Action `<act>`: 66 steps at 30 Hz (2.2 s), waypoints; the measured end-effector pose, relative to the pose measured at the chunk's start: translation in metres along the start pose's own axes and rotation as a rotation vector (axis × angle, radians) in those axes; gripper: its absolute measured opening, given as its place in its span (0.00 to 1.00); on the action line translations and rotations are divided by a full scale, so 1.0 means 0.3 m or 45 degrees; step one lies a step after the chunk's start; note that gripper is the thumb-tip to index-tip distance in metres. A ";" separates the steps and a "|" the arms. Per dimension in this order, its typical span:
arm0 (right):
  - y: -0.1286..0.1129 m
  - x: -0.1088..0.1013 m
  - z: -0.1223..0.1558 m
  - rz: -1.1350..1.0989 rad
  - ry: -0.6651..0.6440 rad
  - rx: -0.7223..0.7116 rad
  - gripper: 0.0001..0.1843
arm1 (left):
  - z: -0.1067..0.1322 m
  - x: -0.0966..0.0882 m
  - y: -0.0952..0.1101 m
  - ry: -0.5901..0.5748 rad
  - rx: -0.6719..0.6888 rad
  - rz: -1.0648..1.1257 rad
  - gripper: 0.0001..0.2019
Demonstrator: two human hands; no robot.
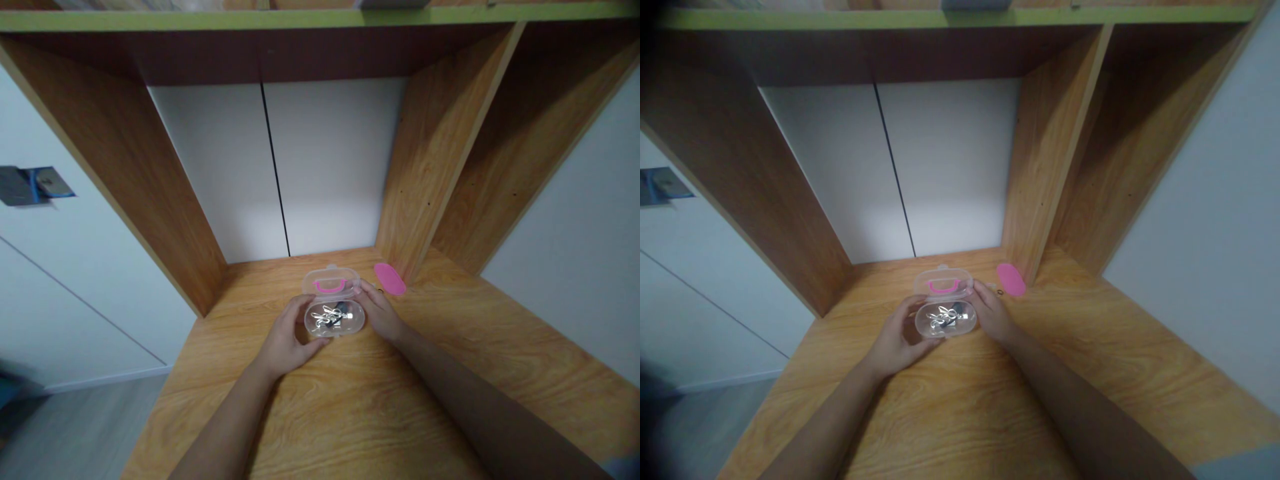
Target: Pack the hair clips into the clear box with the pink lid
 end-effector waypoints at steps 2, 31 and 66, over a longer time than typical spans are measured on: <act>-0.005 -0.014 -0.002 0.022 0.051 0.011 0.23 | 0.004 0.003 -0.001 -0.009 -0.015 0.114 0.44; -0.121 -0.024 0.022 0.241 -0.191 -0.396 0.26 | -0.018 -0.018 0.026 -0.046 0.064 -0.133 0.27; -0.065 -0.059 0.004 0.043 0.186 -0.175 0.24 | -0.013 -0.027 0.004 0.123 0.208 -0.290 0.26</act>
Point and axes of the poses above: each hand's wrist, its own z-axis away from the middle knuckle, its own x-axis out of the palm, y = z × x, the point moved 5 cm from there along -z, towards the middle knuckle, and after that the axes turned 12 degrees about -x, right-handed, at the moved point
